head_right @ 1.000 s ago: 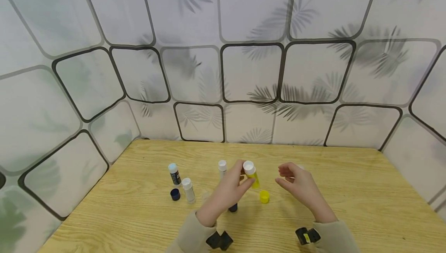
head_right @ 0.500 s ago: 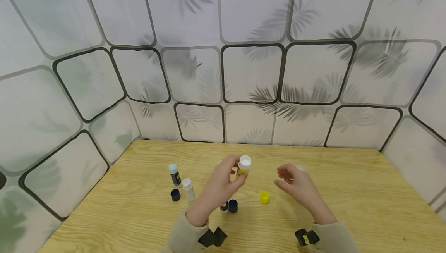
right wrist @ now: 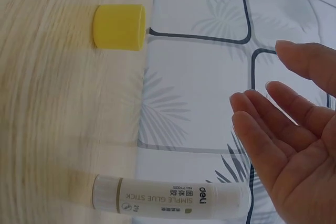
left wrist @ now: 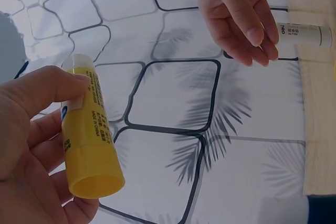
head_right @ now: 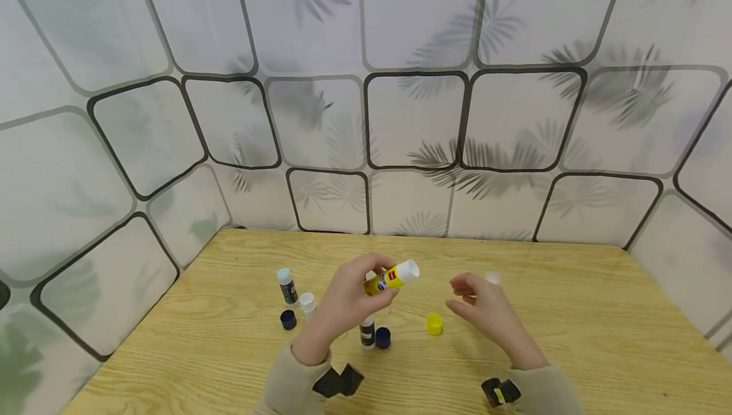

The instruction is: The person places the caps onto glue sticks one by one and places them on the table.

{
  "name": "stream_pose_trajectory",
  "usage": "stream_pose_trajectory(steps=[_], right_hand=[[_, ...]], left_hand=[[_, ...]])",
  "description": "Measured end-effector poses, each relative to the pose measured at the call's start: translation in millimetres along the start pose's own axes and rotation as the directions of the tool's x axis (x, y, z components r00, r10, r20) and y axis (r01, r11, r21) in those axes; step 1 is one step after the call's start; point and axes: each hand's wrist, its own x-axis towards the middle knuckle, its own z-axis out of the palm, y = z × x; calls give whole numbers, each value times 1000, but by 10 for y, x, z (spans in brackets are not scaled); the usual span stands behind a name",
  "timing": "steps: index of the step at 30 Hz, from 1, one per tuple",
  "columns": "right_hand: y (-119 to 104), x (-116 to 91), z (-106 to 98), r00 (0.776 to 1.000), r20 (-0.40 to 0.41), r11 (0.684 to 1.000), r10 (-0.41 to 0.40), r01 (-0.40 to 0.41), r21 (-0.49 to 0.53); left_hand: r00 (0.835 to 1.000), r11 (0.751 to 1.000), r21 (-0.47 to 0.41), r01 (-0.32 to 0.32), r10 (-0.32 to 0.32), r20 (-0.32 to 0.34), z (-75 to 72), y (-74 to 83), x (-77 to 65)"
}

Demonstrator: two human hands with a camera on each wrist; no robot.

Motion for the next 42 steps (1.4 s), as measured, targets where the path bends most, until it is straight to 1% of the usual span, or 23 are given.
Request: stream_pose_trajectory(steps=[4, 11, 15, 20, 22, 28, 35, 38, 42], right_hand=[[32, 13, 42, 1000, 11, 1000, -18, 18, -5], [89, 30, 141, 997, 37, 996, -73, 74, -44], [88, 26, 190, 994, 95, 994, -52, 61, -96], [100, 19, 240, 983, 184, 986, -21, 51, -160], [107, 12, 259, 979, 203, 982, -13, 50, -180], [113, -5, 281, 963, 270, 982, 0, 51, -181], [128, -9, 289, 941, 334, 981, -54, 112, -158], [136, -6, 297, 934, 354, 982, -56, 116, -151], [141, 0, 313, 932, 360, 982, -46, 108, -155]], left_hand=[[1000, 1000, -2, -9, 9, 0, -28, 0, 5], [1000, 1000, 13, -16, 16, 24, -62, 4, 7], [999, 999, 35, -26, 25, 38, -66, -6, 8], [997, 997, 64, -47, 43, 63, -72, -16, 8], [997, 996, 72, -53, 48, 68, -76, -18, 6], [996, 996, 78, -45, 38, 80, -85, -30, -6], [995, 996, 75, -39, 32, 95, -84, -42, -21], [995, 996, 80, -31, 23, 96, -85, -43, -28], [995, 996, 87, -24, 15, 94, -91, -39, -38]])
